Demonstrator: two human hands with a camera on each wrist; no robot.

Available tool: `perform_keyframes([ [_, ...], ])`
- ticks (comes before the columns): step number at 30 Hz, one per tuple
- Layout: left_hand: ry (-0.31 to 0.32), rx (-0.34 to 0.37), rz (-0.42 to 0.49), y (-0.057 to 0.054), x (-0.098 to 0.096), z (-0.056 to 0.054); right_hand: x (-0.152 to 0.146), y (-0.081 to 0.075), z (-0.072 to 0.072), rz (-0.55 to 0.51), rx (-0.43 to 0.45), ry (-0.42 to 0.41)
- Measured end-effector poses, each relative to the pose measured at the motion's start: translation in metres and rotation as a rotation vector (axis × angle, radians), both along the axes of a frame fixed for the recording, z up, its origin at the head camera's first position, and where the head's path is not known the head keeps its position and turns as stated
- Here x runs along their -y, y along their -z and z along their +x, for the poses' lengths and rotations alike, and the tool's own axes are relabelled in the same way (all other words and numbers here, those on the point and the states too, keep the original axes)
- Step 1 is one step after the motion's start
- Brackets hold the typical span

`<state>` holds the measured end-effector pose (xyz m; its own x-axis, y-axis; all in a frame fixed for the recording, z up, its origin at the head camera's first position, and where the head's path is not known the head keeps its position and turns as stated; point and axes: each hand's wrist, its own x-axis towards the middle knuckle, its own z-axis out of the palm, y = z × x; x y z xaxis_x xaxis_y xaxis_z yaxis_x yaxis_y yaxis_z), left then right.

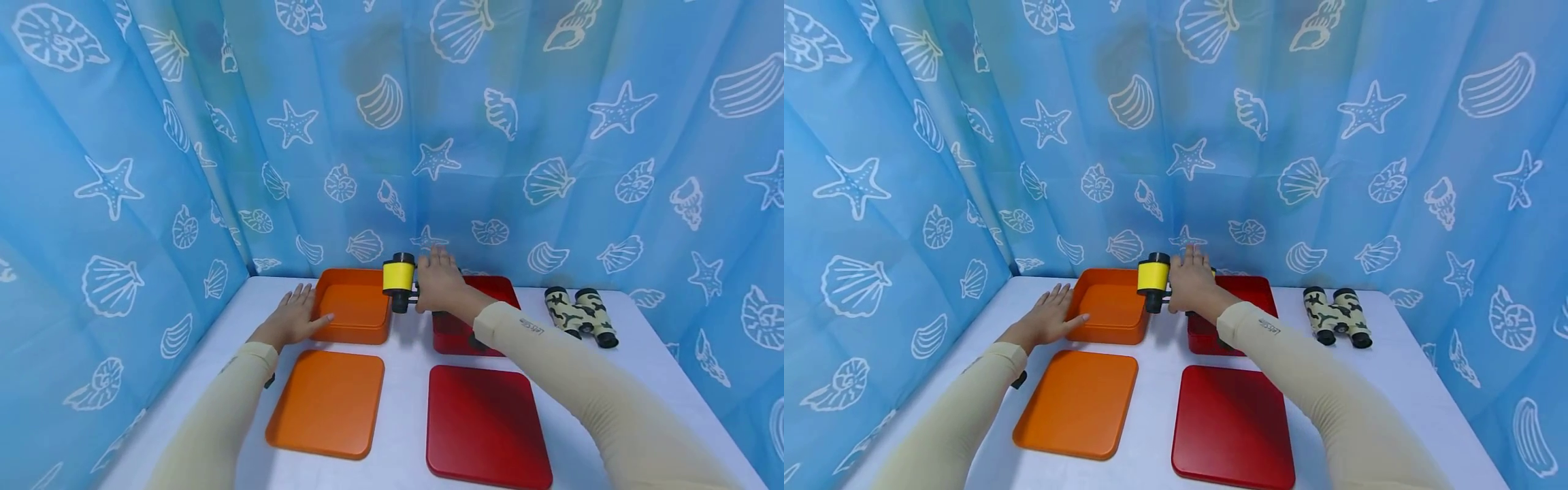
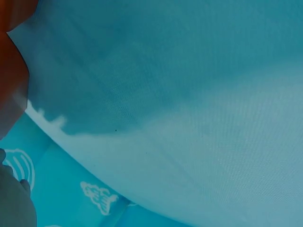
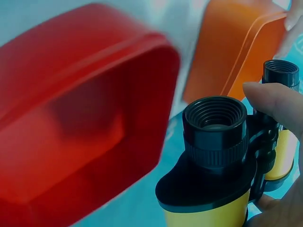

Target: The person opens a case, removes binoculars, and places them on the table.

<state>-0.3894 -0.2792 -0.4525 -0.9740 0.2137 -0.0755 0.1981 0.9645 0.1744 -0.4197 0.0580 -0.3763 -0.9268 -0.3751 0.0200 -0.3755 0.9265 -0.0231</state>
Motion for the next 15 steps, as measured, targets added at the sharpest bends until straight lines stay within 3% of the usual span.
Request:
perform_keyframes([
  [15,-0.018,0.023,0.010,0.002,0.001,0.003,-0.079,-0.006,0.012,0.032,0.001,-0.007],
])
